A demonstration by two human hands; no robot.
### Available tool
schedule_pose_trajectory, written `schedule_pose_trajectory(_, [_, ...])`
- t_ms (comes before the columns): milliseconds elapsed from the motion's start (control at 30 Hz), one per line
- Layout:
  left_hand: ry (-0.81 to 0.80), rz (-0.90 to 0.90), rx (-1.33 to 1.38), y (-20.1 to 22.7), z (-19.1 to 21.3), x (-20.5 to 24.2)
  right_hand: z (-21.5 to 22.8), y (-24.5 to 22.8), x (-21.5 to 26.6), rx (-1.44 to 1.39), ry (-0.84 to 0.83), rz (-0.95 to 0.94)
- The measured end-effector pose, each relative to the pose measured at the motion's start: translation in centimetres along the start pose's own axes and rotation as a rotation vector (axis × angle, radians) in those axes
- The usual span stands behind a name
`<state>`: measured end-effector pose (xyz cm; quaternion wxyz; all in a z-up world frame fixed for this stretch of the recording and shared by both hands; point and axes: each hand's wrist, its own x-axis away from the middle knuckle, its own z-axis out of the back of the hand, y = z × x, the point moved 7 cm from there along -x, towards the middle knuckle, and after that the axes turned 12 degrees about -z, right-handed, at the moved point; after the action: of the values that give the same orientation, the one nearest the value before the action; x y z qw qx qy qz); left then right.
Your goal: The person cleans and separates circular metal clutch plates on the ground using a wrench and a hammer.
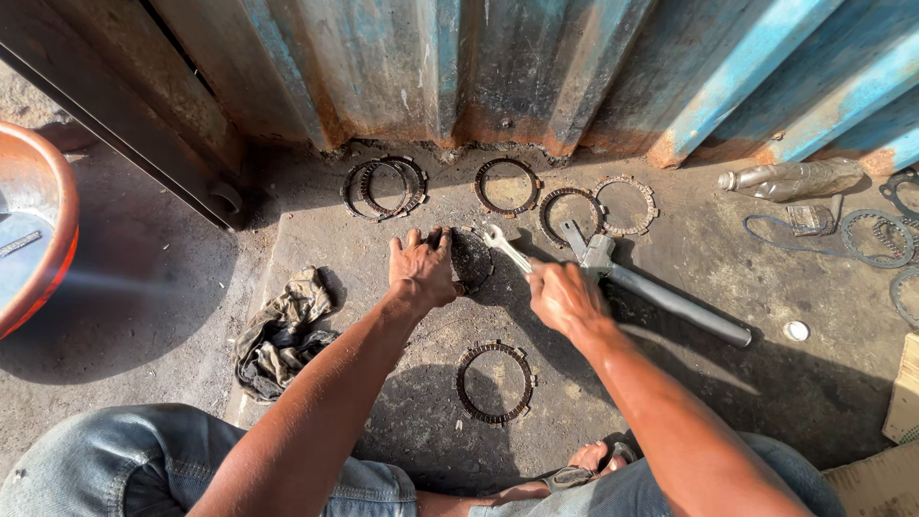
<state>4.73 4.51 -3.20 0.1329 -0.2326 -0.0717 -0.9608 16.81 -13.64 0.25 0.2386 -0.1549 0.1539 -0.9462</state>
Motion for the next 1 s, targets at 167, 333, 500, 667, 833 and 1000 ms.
schedule_pose_trajectory(167, [0.022, -0.001, 0.029, -0.2, -0.5, 0.1, 0.5, -1.3, -0.3, 0.224, -0.056, 0.053])
schedule_pose_trajectory(333, [-0.018, 0.001, 0.042, -0.1, -0.2, 0.0, 0.1, -1.9, 0.8, 0.069, -0.008, 0.06])
schedule_pose_trajectory(500, [0.021, 0.0, 0.044, 0.0, 0.1, 0.2, -1.3, -3.4, 1.1, 0.126, 0.062, 0.081])
schedule_pose_trajectory(667, [-0.008, -0.003, 0.068, -0.4, -0.4, -0.2, 1.1, -3.0, 0.8, -0.168, 0.322, 0.111])
schedule_pose_trajectory(833, [0.024, -0.009, 0.1, -1.0, -0.2, -0.4, -1.9, -2.4, -0.3, 0.177, 0.018, 0.035])
schedule_pose_trajectory(1000, [-0.025, -0.013, 0.096, -0.9, -1.0, -0.7, -1.5, -3.7, -0.5, -0.092, 0.187, 0.073])
